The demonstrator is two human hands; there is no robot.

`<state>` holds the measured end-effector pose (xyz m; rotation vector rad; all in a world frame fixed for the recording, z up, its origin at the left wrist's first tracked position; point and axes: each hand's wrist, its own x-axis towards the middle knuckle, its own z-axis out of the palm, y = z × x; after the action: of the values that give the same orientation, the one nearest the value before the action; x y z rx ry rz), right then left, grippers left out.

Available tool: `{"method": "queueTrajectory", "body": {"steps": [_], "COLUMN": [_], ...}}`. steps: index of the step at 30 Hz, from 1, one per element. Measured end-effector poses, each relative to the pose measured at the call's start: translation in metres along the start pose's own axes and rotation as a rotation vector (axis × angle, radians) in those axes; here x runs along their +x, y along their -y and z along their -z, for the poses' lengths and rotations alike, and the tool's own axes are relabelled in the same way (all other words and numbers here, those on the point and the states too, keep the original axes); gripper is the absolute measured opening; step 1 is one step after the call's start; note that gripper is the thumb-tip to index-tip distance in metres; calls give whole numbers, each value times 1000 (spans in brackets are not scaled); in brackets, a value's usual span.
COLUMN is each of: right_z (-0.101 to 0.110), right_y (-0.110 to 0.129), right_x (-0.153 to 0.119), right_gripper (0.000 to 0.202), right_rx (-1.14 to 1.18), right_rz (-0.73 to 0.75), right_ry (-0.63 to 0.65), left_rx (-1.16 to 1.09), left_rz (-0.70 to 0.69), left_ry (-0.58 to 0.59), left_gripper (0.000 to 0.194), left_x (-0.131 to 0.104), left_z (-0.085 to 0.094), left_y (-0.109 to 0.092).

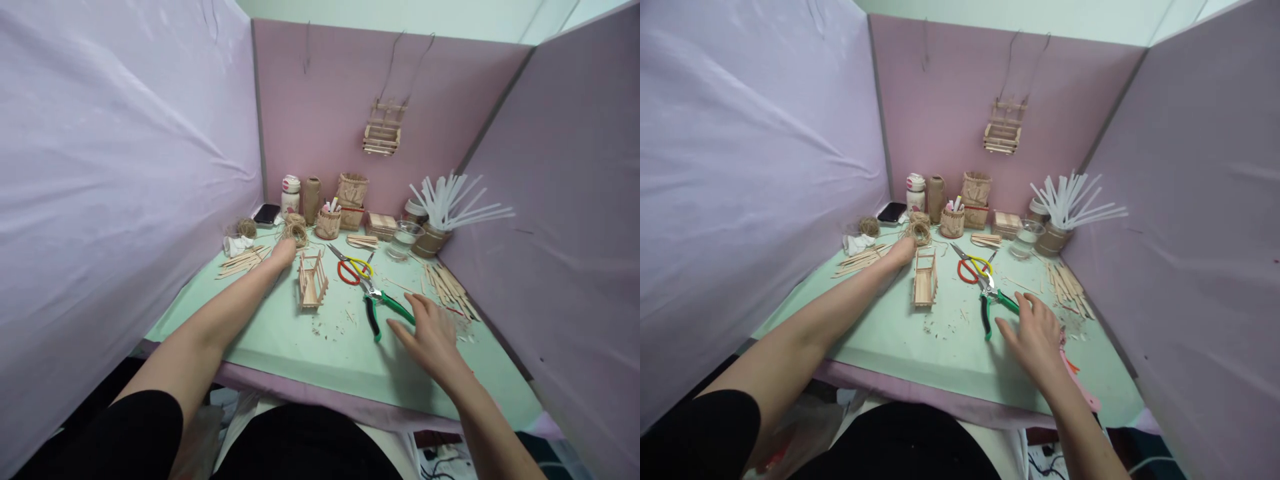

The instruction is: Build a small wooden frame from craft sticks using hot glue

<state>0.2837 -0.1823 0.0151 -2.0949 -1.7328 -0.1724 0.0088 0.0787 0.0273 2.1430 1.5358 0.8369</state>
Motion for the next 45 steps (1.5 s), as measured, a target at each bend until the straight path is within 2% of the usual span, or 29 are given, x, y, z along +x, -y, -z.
{"method": "queueTrajectory", "body": {"steps": [3, 5, 7, 9, 11, 14, 16, 19, 23, 26, 28, 31, 35, 37, 39, 41, 45], "right_z": [12, 16, 17, 16, 14, 12, 9, 2, -6, -6, 1, 22, 57, 64, 58, 43, 18], "right_y": [-2, 0, -2, -13, -33, -65, -77, -79, -70, -68, -69, -68, -63, -62, -66, -74, -94], "right_x": [-10, -16, -21, -28, -36, -50, -57, -61, -58, -57, -59, -69, -87, -90, -87, -81, -69], "right_gripper": [47, 42, 41, 47, 58, 69, 63, 53, 50, 47, 46, 46, 27, 30, 31, 32, 33], "right_rx": [135, 207, 208, 107, -58, -248, -267, -272, -356, -302, -241, -225, -302, -320, -294, -248, -114], "right_rz": [78, 158, 212, 185, 98, -19, -74, -101, -107, -128, -133, -169, -280, -287, -234, -180, -206], "right_ry": [-40, -17, -14, -52, -71, 18, 128, 229, 146, 152, 171, 170, 255, 273, 262, 230, 235], "left_rx": [23, 10, -137, -277, -399, -567, -660, -753, -753, -712, -683, -669, -653, -650, -648, -651, -669], "left_rz": [53, 56, -1, 7, 32, 56, 32, -15, -69, -125, -153, -159, -113, -99, -90, -83, -104], "left_ry": [-123, -228, -382, -390, -360, -263, -200, -120, -59, -73, -128, -209, -241, -258, -264, -256, -245], "left_gripper": [5, 8, 10, 12, 15, 20, 23, 25, 25, 26, 25, 22, 23, 24, 24, 24, 25], "left_x": [-19, -43, -74, -107, -134, -154, -153, -141, -122, -113, -111, -109, -107, -107, -108, -109, -111], "left_z": [26, 46, 63, 71, 71, 63, 57, 51, 47, 41, 35, 28, 24, 25, 26, 25, 23], "left_y": [4, 8, 13, 17, 20, 17, 11, -5, -23, -28, -26, -19, -11, -10, -9, -8, -5]}}
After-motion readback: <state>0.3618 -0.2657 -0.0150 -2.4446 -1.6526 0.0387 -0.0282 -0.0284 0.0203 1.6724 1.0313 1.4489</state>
